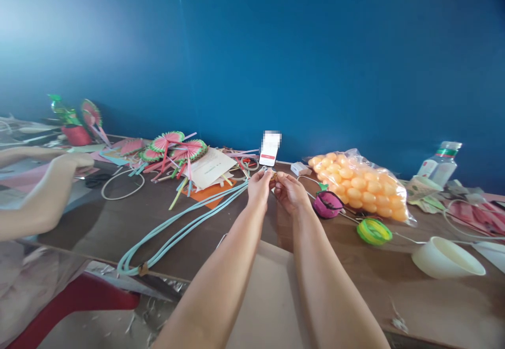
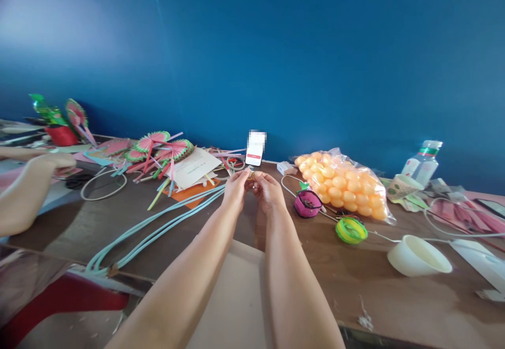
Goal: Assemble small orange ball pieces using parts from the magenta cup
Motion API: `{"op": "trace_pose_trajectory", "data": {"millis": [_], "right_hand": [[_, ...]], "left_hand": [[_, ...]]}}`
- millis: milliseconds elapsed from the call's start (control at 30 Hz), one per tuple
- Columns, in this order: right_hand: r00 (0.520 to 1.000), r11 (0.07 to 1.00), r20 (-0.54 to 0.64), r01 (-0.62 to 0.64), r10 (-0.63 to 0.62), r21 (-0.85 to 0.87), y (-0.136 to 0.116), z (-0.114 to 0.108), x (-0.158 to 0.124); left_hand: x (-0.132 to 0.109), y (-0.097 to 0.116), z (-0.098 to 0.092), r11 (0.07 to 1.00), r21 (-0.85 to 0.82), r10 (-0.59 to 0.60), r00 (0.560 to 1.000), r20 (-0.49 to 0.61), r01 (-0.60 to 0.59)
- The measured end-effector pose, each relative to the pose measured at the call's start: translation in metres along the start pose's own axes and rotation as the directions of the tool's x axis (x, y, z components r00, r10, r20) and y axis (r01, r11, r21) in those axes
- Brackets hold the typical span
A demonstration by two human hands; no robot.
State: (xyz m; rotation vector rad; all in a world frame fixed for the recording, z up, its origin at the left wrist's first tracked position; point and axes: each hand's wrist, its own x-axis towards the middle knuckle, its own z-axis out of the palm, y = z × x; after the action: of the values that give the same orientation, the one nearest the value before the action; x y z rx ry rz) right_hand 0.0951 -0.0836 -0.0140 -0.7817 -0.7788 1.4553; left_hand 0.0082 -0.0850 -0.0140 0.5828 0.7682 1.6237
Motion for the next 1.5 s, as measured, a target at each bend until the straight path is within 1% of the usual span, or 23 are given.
{"op": "trace_pose_trajectory", "data": {"millis": [300,500,633,733,900,1100,1233,1500], "right_hand": [[1.0,0.996,0.012,-0.026,0.025,0.087,0.0,0.0,0.0],[0.999,0.996,0.006,-0.036,0.035,0.078,-0.001,0.001,-0.001],[1.0,0.999,-0.001,-0.021,0.021,0.05,-0.001,0.002,-0.001],[1.0,0.999,-0.008,-0.015,0.015,0.028,-0.001,0.001,-0.001],[1.0,1.0,0.001,-0.019,0.019,0.003,0.0,0.0,0.0],[1.0,0.999,-0.02,-0.025,0.024,-0.021,0.001,0.001,0.0],[0.999,0.999,-0.035,0.014,-0.015,-0.034,0.001,0.003,-0.001],[0.998,0.997,-0.034,0.049,-0.052,-0.062,0.001,0.005,-0.002]], "left_hand": [[-0.001,0.001,0.0,1.0,-0.008,0.007,1.0,0.026,-0.007],[-0.002,0.002,0.0,1.0,-0.007,0.009,1.0,0.018,-0.009],[-0.002,0.003,0.001,1.0,-0.011,0.007,1.0,0.021,-0.007],[-0.003,0.003,0.002,1.0,-0.012,0.001,1.0,0.004,-0.001],[-0.002,0.004,0.002,1.0,0.029,0.004,0.999,-0.036,-0.003],[0.005,-0.003,-0.004,0.992,0.116,0.046,0.999,-0.026,-0.042],[0.008,-0.008,-0.007,0.984,0.161,0.076,0.997,-0.011,-0.074],[0.004,-0.005,-0.005,0.979,0.184,0.086,0.996,0.002,-0.085]]}}
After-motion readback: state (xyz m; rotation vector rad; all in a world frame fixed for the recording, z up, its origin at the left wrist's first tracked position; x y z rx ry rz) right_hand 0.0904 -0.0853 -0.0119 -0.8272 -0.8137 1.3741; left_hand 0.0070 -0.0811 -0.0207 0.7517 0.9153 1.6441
